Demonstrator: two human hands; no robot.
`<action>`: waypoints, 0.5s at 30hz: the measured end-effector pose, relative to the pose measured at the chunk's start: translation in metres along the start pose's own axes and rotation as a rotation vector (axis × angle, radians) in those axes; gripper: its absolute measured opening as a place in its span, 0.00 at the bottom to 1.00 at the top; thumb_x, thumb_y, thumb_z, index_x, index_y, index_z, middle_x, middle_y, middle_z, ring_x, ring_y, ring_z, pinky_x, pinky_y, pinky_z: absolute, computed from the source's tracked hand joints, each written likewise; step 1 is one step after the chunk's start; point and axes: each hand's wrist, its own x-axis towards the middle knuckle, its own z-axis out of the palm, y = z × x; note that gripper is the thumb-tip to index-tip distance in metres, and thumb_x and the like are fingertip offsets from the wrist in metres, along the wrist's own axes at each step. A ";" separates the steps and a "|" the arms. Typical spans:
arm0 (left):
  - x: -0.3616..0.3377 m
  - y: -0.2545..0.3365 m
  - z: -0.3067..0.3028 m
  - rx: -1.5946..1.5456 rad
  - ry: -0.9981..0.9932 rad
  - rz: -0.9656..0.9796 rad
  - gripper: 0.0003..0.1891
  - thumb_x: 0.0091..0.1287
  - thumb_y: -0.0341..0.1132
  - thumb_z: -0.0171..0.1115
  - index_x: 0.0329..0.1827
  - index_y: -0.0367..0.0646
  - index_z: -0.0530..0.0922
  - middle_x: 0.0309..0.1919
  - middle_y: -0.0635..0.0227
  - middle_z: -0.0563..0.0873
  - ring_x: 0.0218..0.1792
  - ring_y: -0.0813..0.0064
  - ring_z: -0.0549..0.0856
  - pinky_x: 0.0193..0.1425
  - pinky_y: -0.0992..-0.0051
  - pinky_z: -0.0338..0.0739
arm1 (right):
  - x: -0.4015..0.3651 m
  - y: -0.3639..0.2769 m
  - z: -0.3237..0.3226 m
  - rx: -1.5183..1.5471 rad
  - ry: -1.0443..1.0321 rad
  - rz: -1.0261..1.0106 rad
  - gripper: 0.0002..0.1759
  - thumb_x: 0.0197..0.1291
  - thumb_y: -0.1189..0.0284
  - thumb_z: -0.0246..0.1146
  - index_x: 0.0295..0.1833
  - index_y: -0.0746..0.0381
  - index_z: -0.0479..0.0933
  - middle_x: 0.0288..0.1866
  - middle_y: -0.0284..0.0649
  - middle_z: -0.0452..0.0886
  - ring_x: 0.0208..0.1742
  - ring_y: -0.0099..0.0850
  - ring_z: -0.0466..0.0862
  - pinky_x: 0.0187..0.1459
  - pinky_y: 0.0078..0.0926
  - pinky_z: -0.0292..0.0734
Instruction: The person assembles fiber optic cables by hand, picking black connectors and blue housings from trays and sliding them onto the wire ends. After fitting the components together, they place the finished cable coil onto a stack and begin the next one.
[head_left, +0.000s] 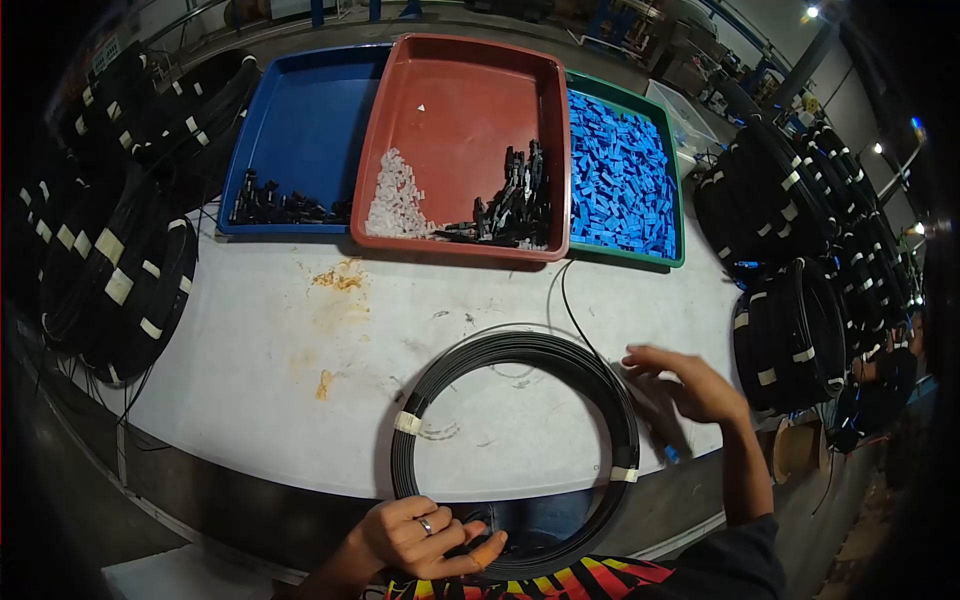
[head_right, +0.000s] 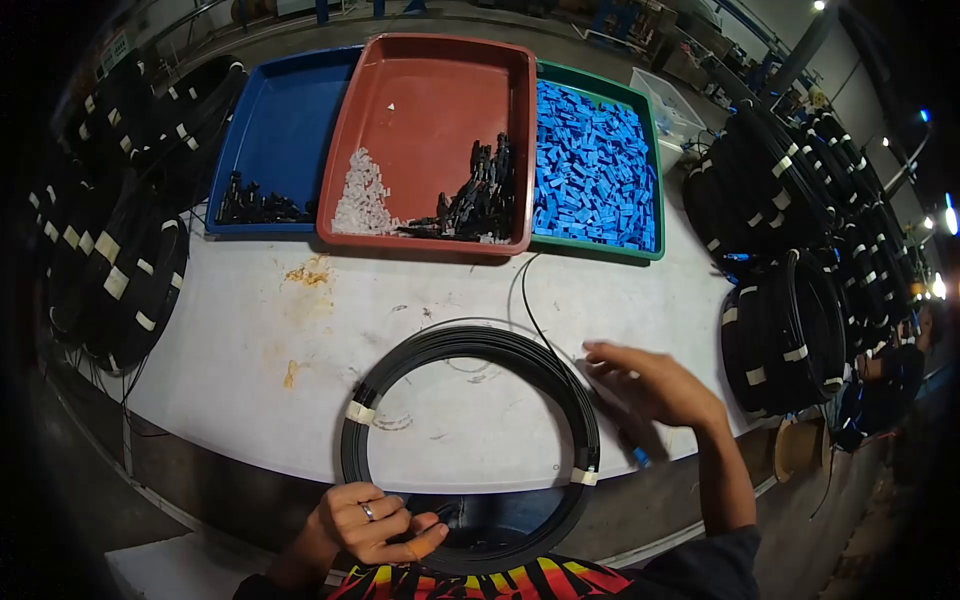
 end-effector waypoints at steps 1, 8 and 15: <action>0.000 -0.003 0.000 -0.002 -0.004 0.002 0.16 0.70 0.27 0.68 0.55 0.62 0.87 0.15 0.82 0.66 0.17 0.88 0.68 0.23 0.85 0.60 | 0.004 0.004 -0.004 0.109 0.019 0.049 0.37 0.56 0.92 0.62 0.73 0.58 0.73 0.65 0.45 0.83 0.62 0.39 0.87 0.59 0.35 0.82; 0.004 -0.014 -0.009 -0.020 -0.071 -0.061 0.20 0.68 0.31 0.68 0.60 0.67 0.86 0.21 0.82 0.71 0.25 0.86 0.76 0.32 0.84 0.71 | 0.073 0.022 0.016 0.744 0.330 0.303 0.17 0.76 0.69 0.63 0.63 0.64 0.70 0.47 0.44 0.87 0.40 0.26 0.86 0.41 0.25 0.81; 0.017 0.024 -0.039 -0.255 -0.032 -0.596 0.41 0.55 0.74 0.70 0.65 0.58 0.79 0.64 0.57 0.79 0.70 0.55 0.72 0.71 0.54 0.65 | 0.128 -0.001 0.046 0.698 0.349 0.369 0.24 0.67 0.79 0.70 0.65 0.65 0.70 0.44 0.37 0.85 0.42 0.23 0.85 0.39 0.20 0.80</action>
